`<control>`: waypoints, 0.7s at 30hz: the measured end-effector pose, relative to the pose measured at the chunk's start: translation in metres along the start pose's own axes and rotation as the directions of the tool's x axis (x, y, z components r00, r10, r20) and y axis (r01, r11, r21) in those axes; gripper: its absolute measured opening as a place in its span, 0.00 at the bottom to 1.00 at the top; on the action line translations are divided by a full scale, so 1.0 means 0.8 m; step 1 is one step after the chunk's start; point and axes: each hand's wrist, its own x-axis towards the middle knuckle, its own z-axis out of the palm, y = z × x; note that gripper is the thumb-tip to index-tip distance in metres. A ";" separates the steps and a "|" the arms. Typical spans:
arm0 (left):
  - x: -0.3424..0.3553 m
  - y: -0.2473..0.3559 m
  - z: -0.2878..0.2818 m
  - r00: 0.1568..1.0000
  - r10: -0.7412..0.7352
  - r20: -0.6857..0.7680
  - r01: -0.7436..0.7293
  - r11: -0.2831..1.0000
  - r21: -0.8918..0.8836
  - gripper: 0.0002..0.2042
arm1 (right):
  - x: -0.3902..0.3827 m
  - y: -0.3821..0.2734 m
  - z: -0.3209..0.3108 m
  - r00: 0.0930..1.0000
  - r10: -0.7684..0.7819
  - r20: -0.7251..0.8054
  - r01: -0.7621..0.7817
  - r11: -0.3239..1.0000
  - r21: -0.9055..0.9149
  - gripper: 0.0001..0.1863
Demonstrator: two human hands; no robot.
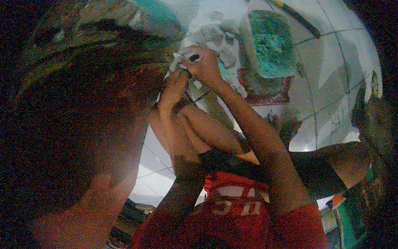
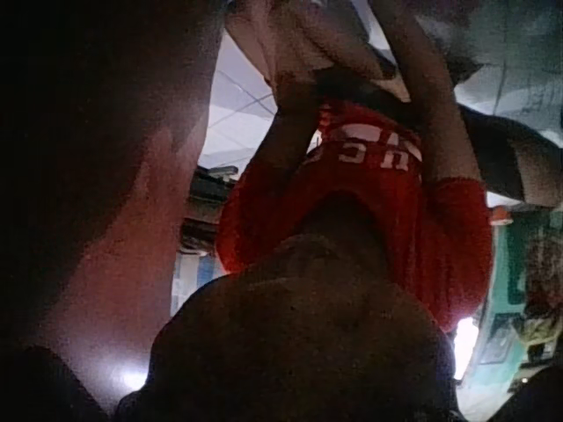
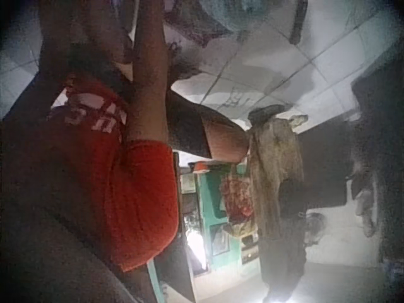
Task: The person applies a green filler material to a damaged section of a wooden door frame and adjacent wall using a small putty knife, then smooths the filler by hand and with a cloth.
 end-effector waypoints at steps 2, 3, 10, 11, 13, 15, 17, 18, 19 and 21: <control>0.000 -0.001 0.002 0.997 0.083 -0.004 -0.082 0.985 0.152 0.19 | 0.005 -0.001 0.018 0.979 0.204 0.006 -0.200 0.958 0.206 0.13; -0.001 -0.004 -0.001 0.989 0.134 0.067 -0.146 0.958 0.245 0.19 | 0.010 -0.002 0.026 0.983 0.180 -0.032 -0.169 0.959 0.226 0.13; -0.009 0.012 -0.018 0.998 -0.070 0.007 0.069 0.997 0.038 0.17 | 0.031 -0.044 0.053 0.937 -0.228 -0.267 0.209 0.973 -0.095 0.12; -0.008 0.010 -0.018 0.999 -0.047 0.019 0.046 0.997 0.061 0.16 | 0.036 -0.046 0.055 0.932 -0.229 -0.282 0.208 0.973 -0.102 0.12; -0.006 0.009 -0.014 0.999 0.024 0.033 -0.029 0.988 0.149 0.16 | 0.041 -0.048 0.056 0.949 -0.141 -0.282 0.120 0.989 -0.089 0.11; -0.006 0.018 -0.013 0.999 -0.008 0.035 0.004 0.994 0.112 0.16 | 0.041 -0.042 0.056 0.950 -0.066 -0.306 0.040 0.995 -0.092 0.11; -0.009 0.031 -0.023 0.991 -0.135 0.014 0.135 0.989 -0.054 0.16 | 0.042 -0.045 0.060 0.937 -0.025 -0.349 -0.011 0.995 -0.103 0.11; -0.007 0.028 -0.019 0.995 -0.101 0.020 0.102 0.994 -0.037 0.16 | 0.040 -0.046 0.060 0.934 -0.009 -0.358 -0.006 0.999 -0.042 0.11; -0.004 0.023 -0.013 0.997 -0.067 0.028 0.068 0.998 -0.020 0.16 | 0.037 -0.047 0.059 0.930 0.007 -0.367 0.000 1.000 0.019 0.11; 0.000 0.005 -0.007 0.999 -0.011 0.030 0.010 1.000 0.018 0.16 | 0.034 -0.054 0.062 0.925 0.010 -0.380 0.016 0.998 0.065 0.10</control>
